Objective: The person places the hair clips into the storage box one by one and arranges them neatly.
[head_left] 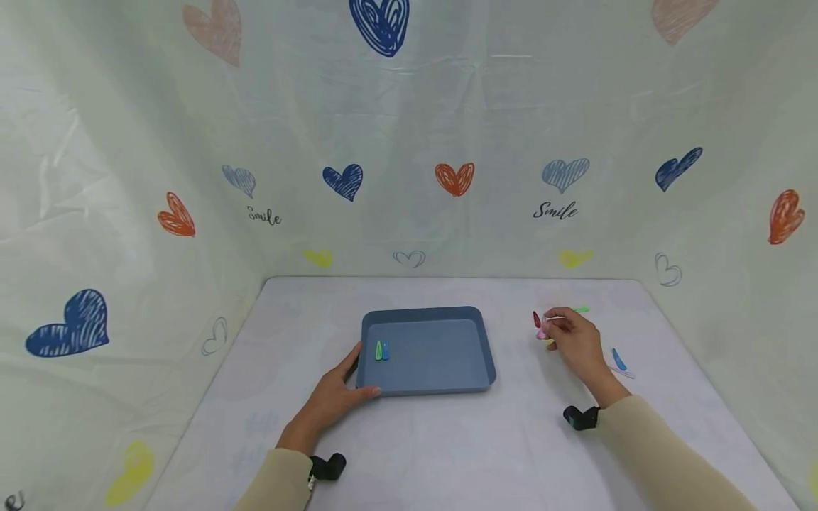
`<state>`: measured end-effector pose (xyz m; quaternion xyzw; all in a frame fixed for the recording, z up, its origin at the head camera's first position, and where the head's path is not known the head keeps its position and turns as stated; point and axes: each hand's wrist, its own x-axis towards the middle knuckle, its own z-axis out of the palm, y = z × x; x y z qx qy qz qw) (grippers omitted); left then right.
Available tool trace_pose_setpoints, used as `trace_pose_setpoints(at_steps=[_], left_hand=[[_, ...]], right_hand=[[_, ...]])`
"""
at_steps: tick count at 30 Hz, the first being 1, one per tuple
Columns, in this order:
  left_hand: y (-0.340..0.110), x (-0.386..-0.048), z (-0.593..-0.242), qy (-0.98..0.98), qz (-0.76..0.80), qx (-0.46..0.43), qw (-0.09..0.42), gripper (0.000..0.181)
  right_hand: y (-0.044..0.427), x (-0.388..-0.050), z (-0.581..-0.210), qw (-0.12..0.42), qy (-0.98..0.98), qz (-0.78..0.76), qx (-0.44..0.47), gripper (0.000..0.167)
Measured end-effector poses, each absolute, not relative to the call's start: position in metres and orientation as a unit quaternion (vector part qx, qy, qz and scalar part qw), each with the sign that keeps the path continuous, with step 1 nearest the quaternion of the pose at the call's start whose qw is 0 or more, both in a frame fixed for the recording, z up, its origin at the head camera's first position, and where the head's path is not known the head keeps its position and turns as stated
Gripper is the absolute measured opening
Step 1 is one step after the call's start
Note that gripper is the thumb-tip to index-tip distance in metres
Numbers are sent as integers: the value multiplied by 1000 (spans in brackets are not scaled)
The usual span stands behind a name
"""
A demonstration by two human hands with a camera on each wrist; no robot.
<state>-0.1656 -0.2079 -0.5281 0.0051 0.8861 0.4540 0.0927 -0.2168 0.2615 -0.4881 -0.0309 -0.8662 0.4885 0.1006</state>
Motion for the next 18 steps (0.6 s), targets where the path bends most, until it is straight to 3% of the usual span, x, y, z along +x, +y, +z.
trace_pose_setpoints(at_steps=[8, 18], left_hand=[[-207, -166, -530, 889, 448, 6, 89, 113], [-208, -166, -530, 888, 451, 5, 87, 113]], right_hand=[[233, -224, -478, 128, -854, 503, -12, 17], [198, -236, -470, 117, -828, 548, 6, 13]])
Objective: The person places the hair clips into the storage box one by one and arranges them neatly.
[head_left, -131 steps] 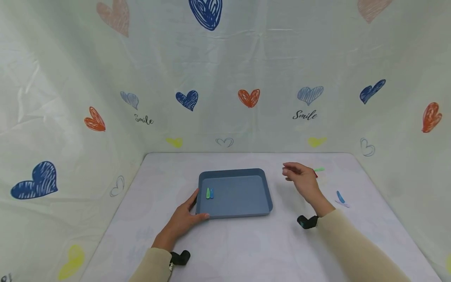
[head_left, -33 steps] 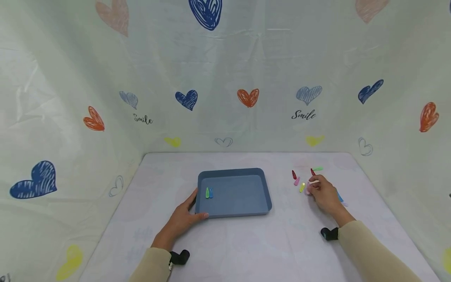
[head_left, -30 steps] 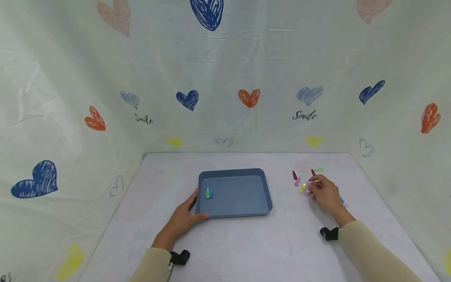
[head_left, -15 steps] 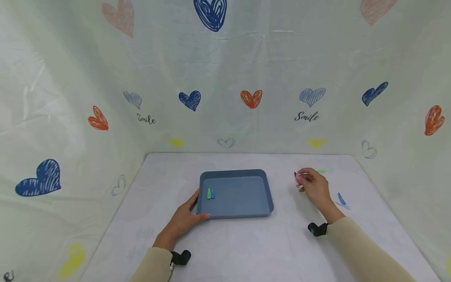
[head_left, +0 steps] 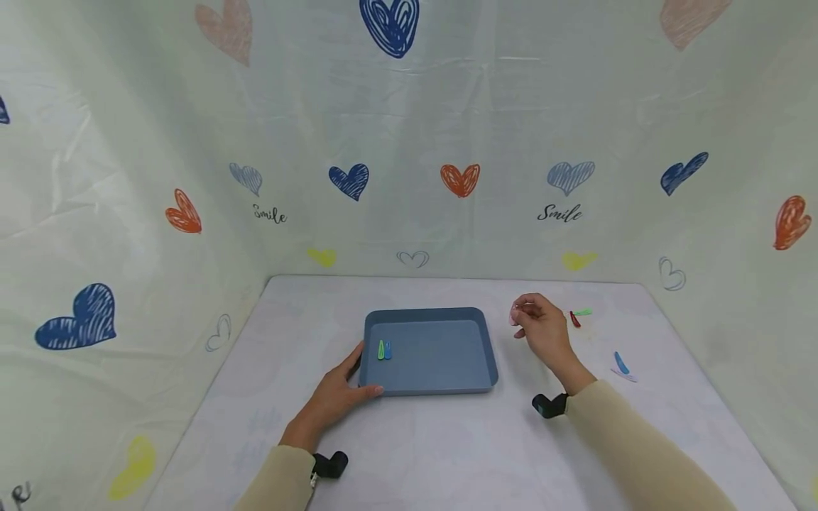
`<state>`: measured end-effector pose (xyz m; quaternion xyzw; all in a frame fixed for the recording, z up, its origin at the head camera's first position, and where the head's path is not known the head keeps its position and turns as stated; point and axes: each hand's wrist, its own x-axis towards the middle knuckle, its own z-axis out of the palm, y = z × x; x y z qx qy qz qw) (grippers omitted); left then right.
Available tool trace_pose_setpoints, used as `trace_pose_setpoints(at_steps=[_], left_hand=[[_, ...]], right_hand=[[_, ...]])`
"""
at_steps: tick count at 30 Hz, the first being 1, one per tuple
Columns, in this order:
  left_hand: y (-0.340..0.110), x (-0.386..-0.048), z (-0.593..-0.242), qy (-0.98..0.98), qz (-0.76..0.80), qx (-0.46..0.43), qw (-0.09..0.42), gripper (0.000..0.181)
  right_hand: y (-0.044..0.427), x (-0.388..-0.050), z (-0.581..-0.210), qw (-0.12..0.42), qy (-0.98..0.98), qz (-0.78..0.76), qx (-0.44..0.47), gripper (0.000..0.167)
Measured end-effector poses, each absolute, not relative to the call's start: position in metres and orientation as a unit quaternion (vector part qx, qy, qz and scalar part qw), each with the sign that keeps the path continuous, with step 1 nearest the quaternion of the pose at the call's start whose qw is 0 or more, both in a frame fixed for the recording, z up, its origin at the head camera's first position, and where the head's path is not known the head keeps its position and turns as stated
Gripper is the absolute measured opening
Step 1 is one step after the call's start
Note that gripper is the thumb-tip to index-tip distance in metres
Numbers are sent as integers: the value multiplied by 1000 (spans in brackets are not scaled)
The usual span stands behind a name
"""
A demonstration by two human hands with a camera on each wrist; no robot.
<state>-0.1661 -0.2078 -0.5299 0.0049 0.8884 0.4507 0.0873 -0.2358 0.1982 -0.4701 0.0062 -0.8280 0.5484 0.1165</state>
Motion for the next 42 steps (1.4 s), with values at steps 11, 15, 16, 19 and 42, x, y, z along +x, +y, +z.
trace_pose_setpoints(at_steps=[11, 15, 16, 19, 42], left_hand=[[-212, -166, -531, 891, 446, -1, 89, 113], [-214, -163, -530, 893, 440, -3, 93, 112], [-215, -163, -530, 893, 441, -3, 93, 112], [-215, -163, -529, 890, 446, -1, 92, 112], [-209, -167, -530, 886, 454, 7, 96, 112]], right_hand=[[151, -249, -462, 78, -799, 596, 31, 17], [133, -253, -464, 57, -787, 612, 51, 18], [129, -254, -464, 53, -786, 614, 54, 19], [118, -258, -466, 48, -778, 624, 57, 20], [41, -264, -492, -56, -790, 610, 21, 19]])
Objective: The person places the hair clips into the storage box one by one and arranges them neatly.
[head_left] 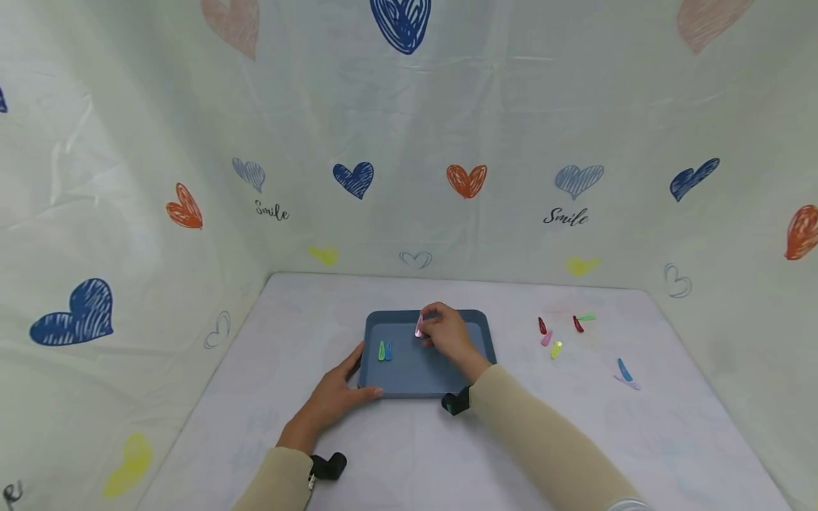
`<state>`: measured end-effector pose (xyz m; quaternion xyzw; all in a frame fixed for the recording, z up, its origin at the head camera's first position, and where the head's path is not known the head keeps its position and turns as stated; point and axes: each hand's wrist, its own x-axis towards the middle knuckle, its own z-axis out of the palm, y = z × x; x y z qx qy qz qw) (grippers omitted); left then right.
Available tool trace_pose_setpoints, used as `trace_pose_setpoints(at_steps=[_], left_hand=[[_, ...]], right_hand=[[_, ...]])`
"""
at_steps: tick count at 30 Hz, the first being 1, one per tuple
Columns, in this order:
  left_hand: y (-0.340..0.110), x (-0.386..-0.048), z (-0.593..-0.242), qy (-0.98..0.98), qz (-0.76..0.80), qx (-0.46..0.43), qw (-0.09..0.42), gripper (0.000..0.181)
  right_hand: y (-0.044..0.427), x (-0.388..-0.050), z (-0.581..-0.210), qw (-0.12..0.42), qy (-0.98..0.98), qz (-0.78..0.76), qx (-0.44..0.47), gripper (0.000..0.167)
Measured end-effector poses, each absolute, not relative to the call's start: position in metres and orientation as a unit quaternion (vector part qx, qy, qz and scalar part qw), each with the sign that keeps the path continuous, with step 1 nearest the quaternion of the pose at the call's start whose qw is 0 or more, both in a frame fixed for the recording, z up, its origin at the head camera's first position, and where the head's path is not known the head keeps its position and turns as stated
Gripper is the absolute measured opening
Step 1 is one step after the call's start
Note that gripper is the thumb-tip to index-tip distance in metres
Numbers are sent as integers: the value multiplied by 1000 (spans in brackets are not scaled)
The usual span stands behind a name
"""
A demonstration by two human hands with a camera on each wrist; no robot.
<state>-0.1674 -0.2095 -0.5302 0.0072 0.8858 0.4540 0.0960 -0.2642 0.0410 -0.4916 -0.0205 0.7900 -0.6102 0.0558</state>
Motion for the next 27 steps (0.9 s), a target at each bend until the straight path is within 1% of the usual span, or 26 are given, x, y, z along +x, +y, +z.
trace_pose_setpoints(at_steps=[7, 15, 27], left_hand=[[-210, -168, -529, 882, 461, 13, 96, 113], [-209, -168, -531, 881, 463, 9, 97, 113], [-210, -166, -530, 881, 463, 11, 99, 112]], right_hand=[[23, -263, -503, 58, 803, -592, -46, 17], [13, -262, -513, 20, 856, -512, -64, 11], [3, -255, -526, 12, 903, -416, -108, 6]])
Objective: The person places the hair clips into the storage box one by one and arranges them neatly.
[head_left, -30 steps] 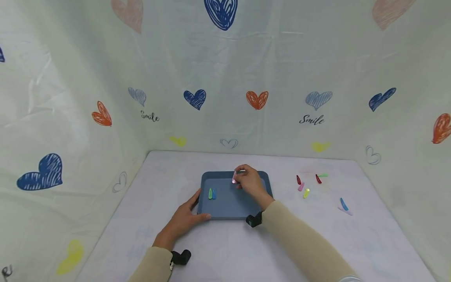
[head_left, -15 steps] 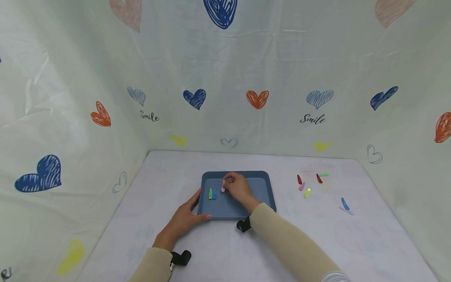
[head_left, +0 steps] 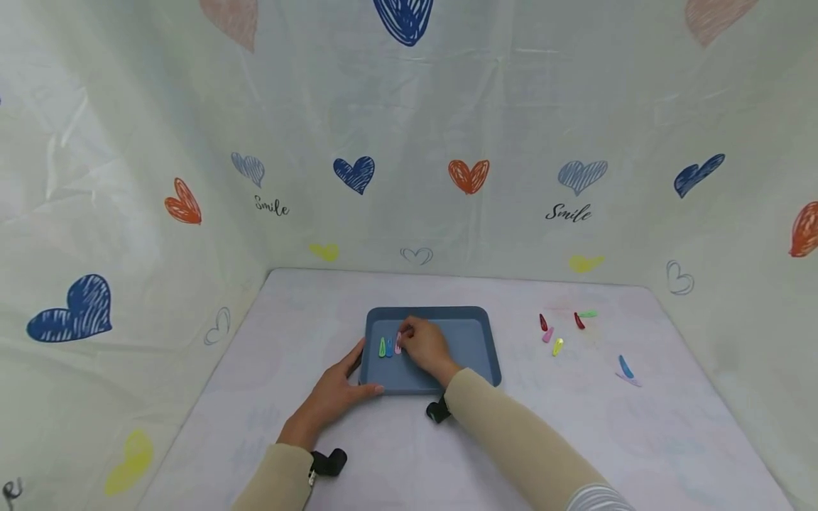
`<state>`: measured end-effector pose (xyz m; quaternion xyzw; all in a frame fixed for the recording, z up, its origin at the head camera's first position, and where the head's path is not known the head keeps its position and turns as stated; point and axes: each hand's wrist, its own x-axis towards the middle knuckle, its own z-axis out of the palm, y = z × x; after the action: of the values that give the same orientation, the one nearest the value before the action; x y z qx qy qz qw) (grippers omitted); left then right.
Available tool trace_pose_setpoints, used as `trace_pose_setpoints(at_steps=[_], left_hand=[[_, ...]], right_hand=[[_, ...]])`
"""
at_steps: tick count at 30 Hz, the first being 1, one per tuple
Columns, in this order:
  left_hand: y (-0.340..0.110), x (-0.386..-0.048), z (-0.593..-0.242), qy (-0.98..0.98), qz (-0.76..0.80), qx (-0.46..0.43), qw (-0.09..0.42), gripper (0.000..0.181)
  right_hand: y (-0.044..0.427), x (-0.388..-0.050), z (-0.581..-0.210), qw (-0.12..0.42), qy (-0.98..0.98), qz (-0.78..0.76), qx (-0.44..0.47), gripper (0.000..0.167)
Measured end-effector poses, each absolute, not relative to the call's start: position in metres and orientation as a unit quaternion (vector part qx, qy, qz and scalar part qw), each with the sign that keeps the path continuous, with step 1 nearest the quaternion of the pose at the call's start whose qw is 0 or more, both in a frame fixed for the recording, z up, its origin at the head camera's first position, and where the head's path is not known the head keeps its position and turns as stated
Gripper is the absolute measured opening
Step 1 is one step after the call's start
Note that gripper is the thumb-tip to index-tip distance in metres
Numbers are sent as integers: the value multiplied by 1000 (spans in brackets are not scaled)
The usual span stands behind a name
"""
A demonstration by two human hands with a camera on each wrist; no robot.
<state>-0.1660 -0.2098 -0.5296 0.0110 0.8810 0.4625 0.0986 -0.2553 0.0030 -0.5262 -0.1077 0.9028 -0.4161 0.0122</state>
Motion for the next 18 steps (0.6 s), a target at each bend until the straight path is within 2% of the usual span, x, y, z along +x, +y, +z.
trace_pose_setpoints(at_steps=[18], left_hand=[[-210, -168, -529, 884, 457, 7, 103, 111]], right_hand=[[0, -252, -524, 19, 916, -376, -140, 13]])
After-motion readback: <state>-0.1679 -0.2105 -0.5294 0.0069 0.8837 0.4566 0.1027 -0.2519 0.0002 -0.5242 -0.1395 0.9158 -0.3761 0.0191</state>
